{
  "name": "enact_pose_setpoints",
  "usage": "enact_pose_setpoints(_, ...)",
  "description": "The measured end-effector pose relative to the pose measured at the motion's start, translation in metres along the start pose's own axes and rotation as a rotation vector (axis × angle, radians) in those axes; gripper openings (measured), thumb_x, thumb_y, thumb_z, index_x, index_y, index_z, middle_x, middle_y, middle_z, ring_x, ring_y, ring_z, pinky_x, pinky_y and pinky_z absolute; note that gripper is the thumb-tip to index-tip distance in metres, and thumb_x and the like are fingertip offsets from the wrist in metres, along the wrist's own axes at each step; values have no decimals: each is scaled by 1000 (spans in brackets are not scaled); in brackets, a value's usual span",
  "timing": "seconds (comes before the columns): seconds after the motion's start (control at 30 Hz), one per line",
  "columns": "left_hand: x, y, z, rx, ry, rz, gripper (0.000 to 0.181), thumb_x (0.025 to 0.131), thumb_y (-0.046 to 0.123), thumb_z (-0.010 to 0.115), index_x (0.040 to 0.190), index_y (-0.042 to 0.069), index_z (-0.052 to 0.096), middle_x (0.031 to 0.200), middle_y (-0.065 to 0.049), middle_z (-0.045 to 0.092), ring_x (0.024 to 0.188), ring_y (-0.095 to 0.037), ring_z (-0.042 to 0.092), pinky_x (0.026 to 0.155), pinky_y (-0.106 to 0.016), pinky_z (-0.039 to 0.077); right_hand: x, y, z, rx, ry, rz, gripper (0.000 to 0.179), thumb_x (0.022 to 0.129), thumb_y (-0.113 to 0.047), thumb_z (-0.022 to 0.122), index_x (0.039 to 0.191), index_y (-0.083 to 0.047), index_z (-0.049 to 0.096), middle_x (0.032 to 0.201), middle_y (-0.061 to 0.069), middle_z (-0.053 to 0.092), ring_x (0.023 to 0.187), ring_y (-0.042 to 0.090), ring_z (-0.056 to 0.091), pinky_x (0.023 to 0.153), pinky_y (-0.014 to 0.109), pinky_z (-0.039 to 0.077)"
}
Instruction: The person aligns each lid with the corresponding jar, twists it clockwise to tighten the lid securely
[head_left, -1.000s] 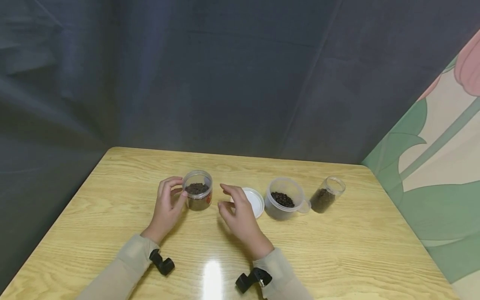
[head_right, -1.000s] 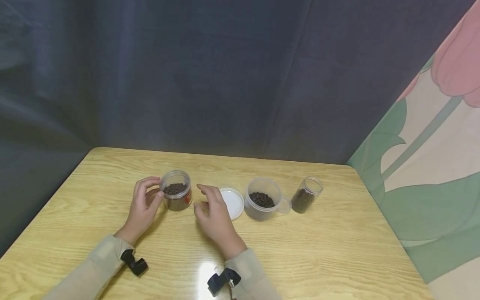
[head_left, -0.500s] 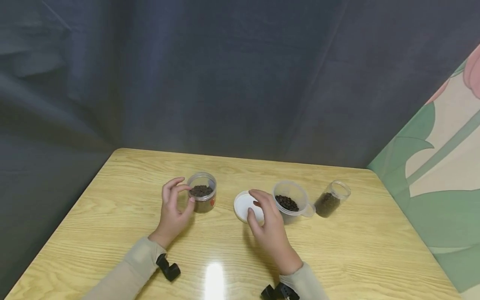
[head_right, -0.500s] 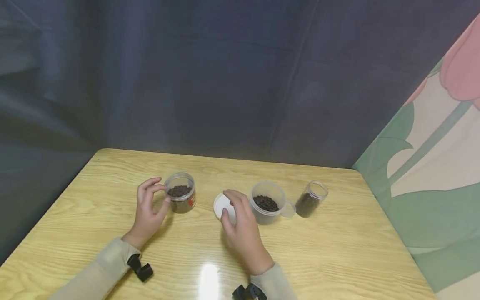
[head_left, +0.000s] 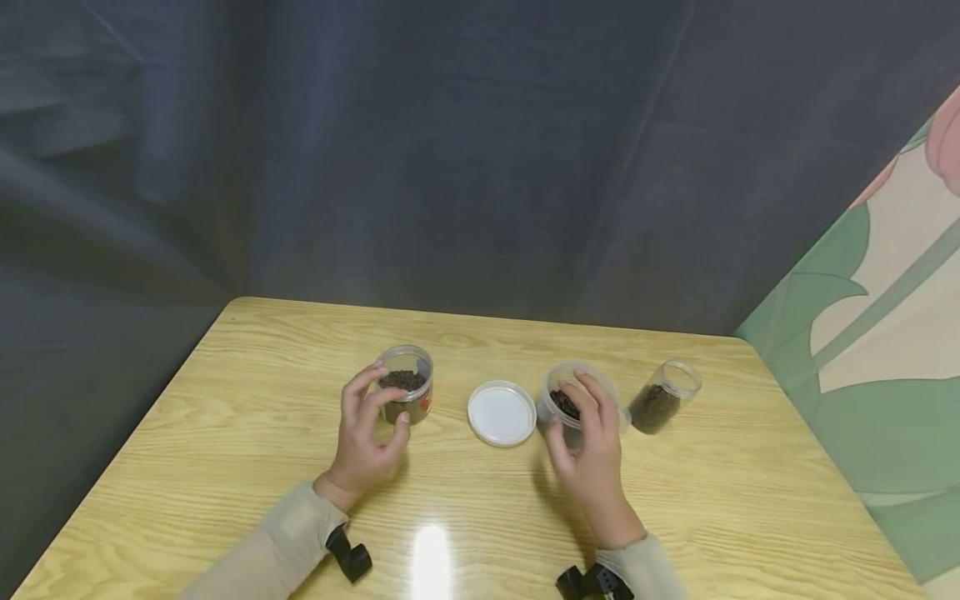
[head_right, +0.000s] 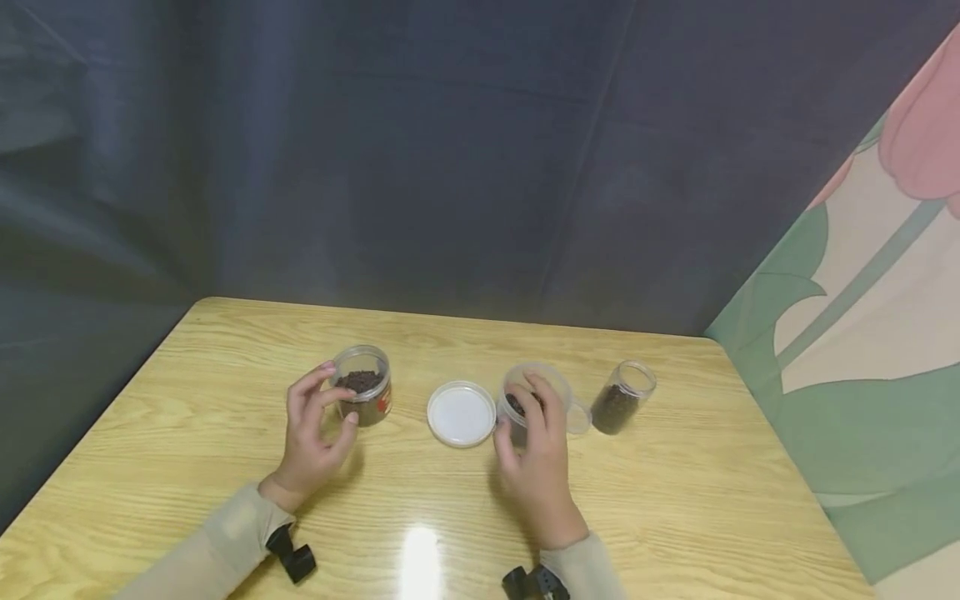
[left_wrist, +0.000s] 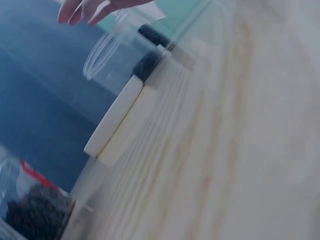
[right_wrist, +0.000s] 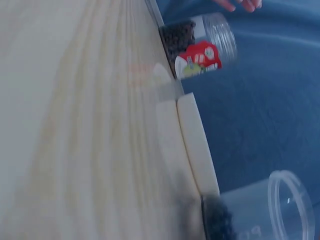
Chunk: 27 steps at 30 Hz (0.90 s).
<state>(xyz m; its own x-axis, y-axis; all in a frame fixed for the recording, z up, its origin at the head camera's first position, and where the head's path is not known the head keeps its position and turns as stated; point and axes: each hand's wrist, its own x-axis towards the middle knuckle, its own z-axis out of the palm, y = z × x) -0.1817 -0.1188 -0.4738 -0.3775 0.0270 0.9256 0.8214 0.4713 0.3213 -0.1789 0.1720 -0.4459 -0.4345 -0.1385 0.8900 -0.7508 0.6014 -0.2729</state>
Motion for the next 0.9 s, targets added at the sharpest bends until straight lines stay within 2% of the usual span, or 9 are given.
enact_pose_setpoints(0.07,2,6,3,-26,-23,17,23,96,14,52,107,-6,57,126,-31,40,129,-33,42,116,-31,35,-3,4,-5,-17,19,25,41,84,-5,56,122,10,60,135,35,46,127,46,43,114,26,32)
enact_pose_setpoints(0.17,3,15,8,-73,-77,22,23,98,13,51,109,-6,56,129,-29,41,126,-31,45,112,-26,37,-8,9,-13,-21,36,75,47,83,-8,58,126,9,58,140,35,41,134,42,37,113,29,30)
enact_pose_setpoints(0.23,3,20,12,-115,-124,11,23,96,9,51,112,-7,56,131,-28,40,127,-31,45,112,-25,37,-10,13,-18,-14,40,117,54,83,-10,61,132,9,54,143,35,39,137,39,35,114,33,28)
enact_pose_setpoints(0.37,3,29,20,-159,-225,-51,34,86,0,57,119,-6,53,135,-27,38,128,-34,43,114,-27,35,-15,17,-22,29,19,268,76,81,-11,68,148,7,37,149,31,32,141,34,29,116,37,25)
enact_pose_setpoints(0.5,3,35,29,-166,-312,-165,45,84,0,63,128,-2,50,141,-25,34,129,-37,41,112,-37,38,-18,17,-21,68,2,411,94,79,-6,75,157,3,22,155,28,24,143,35,24,116,48,25)
enact_pose_setpoints(0.7,3,36,43,-159,-416,-394,60,87,9,69,140,0,41,149,-22,29,139,-39,33,110,-60,37,-19,14,-19,106,-30,559,107,78,-2,81,161,-1,12,160,27,16,145,42,21,116,63,24)
enact_pose_setpoints(0.8,-1,34,50,-152,-458,-503,68,89,13,71,146,1,35,151,-22,26,141,-41,29,110,-63,36,-20,13,-18,155,-71,639,109,80,-1,82,161,-1,9,162,26,14,148,43,17,118,64,21)
enact_pose_setpoints(0.9,-5,29,56,-122,-500,-579,72,91,19,72,149,3,32,152,-22,25,142,-42,29,111,-63,35,-22,12,-17,205,-119,722,111,82,-4,83,161,-3,5,163,23,11,150,40,14,119,62,19)
